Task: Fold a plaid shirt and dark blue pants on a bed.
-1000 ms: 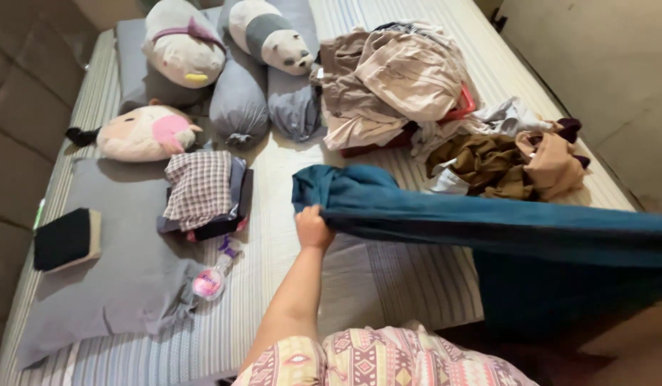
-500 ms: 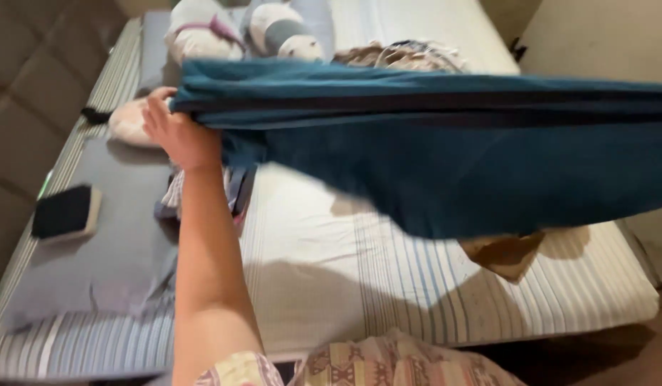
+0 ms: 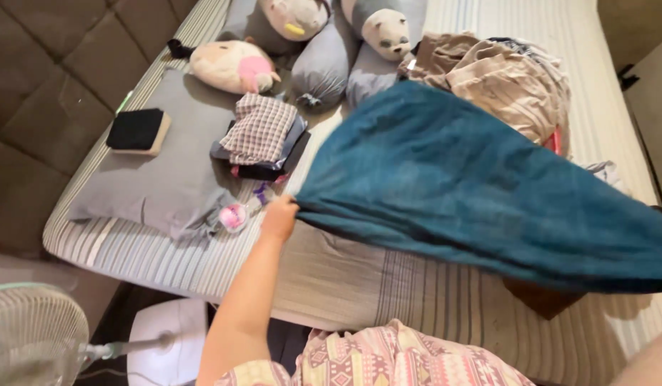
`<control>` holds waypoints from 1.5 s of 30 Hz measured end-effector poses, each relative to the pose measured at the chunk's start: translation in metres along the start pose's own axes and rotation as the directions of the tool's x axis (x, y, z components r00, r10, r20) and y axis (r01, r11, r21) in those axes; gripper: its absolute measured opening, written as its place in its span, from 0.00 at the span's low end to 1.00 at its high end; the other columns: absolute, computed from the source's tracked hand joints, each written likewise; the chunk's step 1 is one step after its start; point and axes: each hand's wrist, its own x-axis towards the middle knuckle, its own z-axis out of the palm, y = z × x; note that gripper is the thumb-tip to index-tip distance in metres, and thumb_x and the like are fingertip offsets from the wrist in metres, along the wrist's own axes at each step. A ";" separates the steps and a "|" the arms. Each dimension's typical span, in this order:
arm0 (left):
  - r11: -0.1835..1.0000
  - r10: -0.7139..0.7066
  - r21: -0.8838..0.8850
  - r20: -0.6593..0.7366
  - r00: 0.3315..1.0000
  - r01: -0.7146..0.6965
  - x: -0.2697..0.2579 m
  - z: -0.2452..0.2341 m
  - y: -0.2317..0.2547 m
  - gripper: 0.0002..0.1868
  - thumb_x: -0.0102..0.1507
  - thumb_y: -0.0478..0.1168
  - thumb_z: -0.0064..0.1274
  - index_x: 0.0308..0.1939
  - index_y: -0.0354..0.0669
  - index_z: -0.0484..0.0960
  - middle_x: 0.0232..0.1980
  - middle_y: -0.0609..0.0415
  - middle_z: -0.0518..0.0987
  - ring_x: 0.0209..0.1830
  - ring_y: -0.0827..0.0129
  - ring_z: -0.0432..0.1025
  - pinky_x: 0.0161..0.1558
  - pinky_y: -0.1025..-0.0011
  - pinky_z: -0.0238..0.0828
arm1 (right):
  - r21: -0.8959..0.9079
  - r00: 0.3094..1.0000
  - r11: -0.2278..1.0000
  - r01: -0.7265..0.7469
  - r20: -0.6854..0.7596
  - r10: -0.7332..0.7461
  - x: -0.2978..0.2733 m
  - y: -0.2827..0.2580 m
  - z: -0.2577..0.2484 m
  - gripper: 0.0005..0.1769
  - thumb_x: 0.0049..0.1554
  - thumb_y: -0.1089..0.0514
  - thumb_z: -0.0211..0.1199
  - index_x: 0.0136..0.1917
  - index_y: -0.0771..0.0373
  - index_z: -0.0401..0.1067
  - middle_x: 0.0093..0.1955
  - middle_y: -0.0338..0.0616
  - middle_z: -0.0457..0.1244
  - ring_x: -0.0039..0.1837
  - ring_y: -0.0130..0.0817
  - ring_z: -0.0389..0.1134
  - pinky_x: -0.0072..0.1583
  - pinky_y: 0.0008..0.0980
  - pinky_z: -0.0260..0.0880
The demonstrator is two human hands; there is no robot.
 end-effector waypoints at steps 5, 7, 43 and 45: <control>0.995 0.027 -0.096 0.017 0.999 -0.026 0.007 -0.006 0.070 0.08 0.55 0.34 0.56 0.36 0.45 0.87 0.39 0.48 0.81 0.44 0.51 0.76 0.46 0.55 0.73 | -0.083 0.997 0.994 -0.076 -0.020 0.075 0.035 -0.022 0.152 0.24 0.53 0.48 0.70 0.62 0.55 0.74 0.49 0.46 0.72 0.49 0.35 0.73 0.51 0.37 0.73; 0.991 0.106 -0.081 0.021 0.994 -0.104 0.032 -0.021 0.100 0.10 0.53 0.32 0.55 0.35 0.48 0.87 0.37 0.50 0.80 0.43 0.52 0.76 0.45 0.55 0.73 | -0.115 0.993 0.987 -0.110 -0.051 0.104 0.046 -0.063 0.222 0.25 0.52 0.48 0.70 0.62 0.54 0.74 0.49 0.45 0.72 0.49 0.35 0.73 0.52 0.38 0.73; 0.700 0.002 -0.713 0.033 0.999 0.022 0.090 -0.125 0.258 0.28 0.52 0.45 0.68 0.51 0.36 0.79 0.45 0.41 0.81 0.45 0.49 0.76 0.45 0.58 0.72 | 0.593 0.975 0.790 -0.154 -0.037 0.218 0.098 -0.131 0.398 0.09 0.63 0.53 0.60 0.48 0.59 0.77 0.40 0.25 0.64 0.41 0.18 0.58 0.46 0.20 0.58; 0.716 0.029 -0.690 -0.128 0.991 -0.110 0.094 -0.109 0.260 0.17 0.58 0.41 0.64 0.49 0.41 0.81 0.45 0.45 0.82 0.44 0.50 0.78 0.44 0.60 0.75 | 0.524 0.988 0.842 -0.129 -0.003 0.153 0.098 -0.131 0.394 0.11 0.65 0.53 0.60 0.50 0.62 0.77 0.40 0.25 0.62 0.41 0.17 0.57 0.45 0.21 0.58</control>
